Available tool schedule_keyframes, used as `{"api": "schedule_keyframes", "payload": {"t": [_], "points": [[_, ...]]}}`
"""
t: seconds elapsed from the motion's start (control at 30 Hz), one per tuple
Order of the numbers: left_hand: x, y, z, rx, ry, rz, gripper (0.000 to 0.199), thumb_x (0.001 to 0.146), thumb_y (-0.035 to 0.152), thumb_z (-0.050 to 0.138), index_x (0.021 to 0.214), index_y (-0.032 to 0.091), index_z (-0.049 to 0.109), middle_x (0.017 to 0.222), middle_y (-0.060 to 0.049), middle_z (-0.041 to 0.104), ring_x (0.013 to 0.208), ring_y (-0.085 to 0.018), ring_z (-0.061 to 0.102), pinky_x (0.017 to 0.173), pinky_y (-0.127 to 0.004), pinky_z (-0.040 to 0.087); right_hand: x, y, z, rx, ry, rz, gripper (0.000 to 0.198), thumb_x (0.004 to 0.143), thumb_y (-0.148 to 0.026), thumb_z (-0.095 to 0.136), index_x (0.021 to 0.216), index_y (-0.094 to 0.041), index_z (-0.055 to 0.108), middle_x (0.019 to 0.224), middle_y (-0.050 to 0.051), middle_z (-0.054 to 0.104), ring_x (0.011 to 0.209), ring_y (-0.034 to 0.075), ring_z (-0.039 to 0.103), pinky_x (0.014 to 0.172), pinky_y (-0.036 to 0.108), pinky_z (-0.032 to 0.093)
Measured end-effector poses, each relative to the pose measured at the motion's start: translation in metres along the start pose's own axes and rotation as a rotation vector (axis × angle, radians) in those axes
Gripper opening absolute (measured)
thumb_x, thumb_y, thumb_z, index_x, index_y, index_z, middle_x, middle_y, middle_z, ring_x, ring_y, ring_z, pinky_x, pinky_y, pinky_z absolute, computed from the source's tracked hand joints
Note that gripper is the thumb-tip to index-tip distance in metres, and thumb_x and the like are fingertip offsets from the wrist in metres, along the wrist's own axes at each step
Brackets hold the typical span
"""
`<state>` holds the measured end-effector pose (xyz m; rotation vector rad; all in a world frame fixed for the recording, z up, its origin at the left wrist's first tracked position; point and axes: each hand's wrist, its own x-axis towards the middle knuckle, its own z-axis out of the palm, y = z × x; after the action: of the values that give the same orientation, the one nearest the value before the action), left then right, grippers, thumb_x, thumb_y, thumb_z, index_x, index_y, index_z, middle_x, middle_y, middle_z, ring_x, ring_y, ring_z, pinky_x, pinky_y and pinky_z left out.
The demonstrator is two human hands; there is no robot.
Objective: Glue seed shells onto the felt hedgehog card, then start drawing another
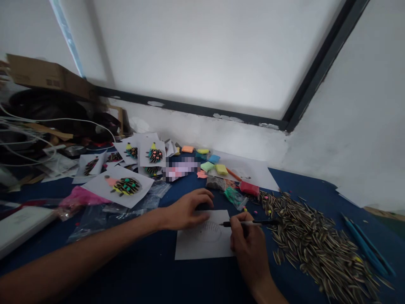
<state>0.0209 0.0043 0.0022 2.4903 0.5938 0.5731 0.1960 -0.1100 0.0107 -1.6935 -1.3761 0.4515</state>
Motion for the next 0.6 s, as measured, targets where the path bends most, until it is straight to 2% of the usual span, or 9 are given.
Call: {"api": "schedule_keyframes", "payload": {"t": [0.07,0.1,0.2,0.3,0.6], "points": [[0.003,0.002,-0.005,0.152,0.031,-0.136,0.015,0.081,0.025,0.057,0.092,0.016,0.063,0.105,-0.009,0.060,0.103,-0.022,0.055,0.088,-0.032,0.046,0.000,-0.002,0.001,-0.004,0.006,-0.011,0.041,0.085,-0.055,0.044,0.058,-0.024,0.045,0.042,-0.003,0.048,0.037,0.013,0.049,0.039,0.024,0.038],[0.004,0.003,-0.008,0.209,0.004,-0.194,0.015,0.081,0.028,0.058,0.088,0.016,0.063,0.099,-0.009,0.060,0.099,-0.023,0.056,0.084,-0.033,0.047,0.000,-0.003,0.001,-0.017,0.009,-0.019,0.042,0.085,-0.054,0.044,0.055,-0.024,0.045,0.043,-0.003,0.048,0.037,0.013,0.049,0.040,0.024,0.038],[0.006,0.006,-0.015,0.250,-0.095,-0.294,0.023,0.075,0.037,0.064,0.087,0.016,0.064,0.095,-0.008,0.060,0.092,-0.023,0.056,0.077,-0.032,0.047,-0.001,-0.004,0.001,-0.056,0.010,-0.032,0.044,0.085,-0.053,0.044,0.052,-0.023,0.046,0.044,-0.002,0.049,0.037,0.013,0.049,0.040,0.024,0.037],[0.007,0.007,-0.017,0.229,-0.132,-0.323,0.019,0.075,0.033,0.065,0.086,0.017,0.066,0.097,-0.007,0.062,0.091,-0.021,0.057,0.075,-0.030,0.046,-0.001,-0.003,0.000,-0.060,0.000,-0.036,0.043,0.085,-0.052,0.044,0.054,-0.023,0.047,0.043,-0.002,0.050,0.037,0.013,0.049,0.040,0.024,0.037],[0.008,-0.001,-0.010,0.104,-0.114,-0.347,0.009,0.074,0.024,0.062,0.078,0.019,0.068,0.091,-0.004,0.065,0.085,-0.018,0.060,0.070,-0.027,0.045,-0.001,0.003,0.000,-0.038,-0.013,-0.052,0.040,0.086,-0.053,0.045,0.059,-0.023,0.048,0.042,-0.003,0.050,0.038,0.014,0.050,0.040,0.025,0.038]]}}
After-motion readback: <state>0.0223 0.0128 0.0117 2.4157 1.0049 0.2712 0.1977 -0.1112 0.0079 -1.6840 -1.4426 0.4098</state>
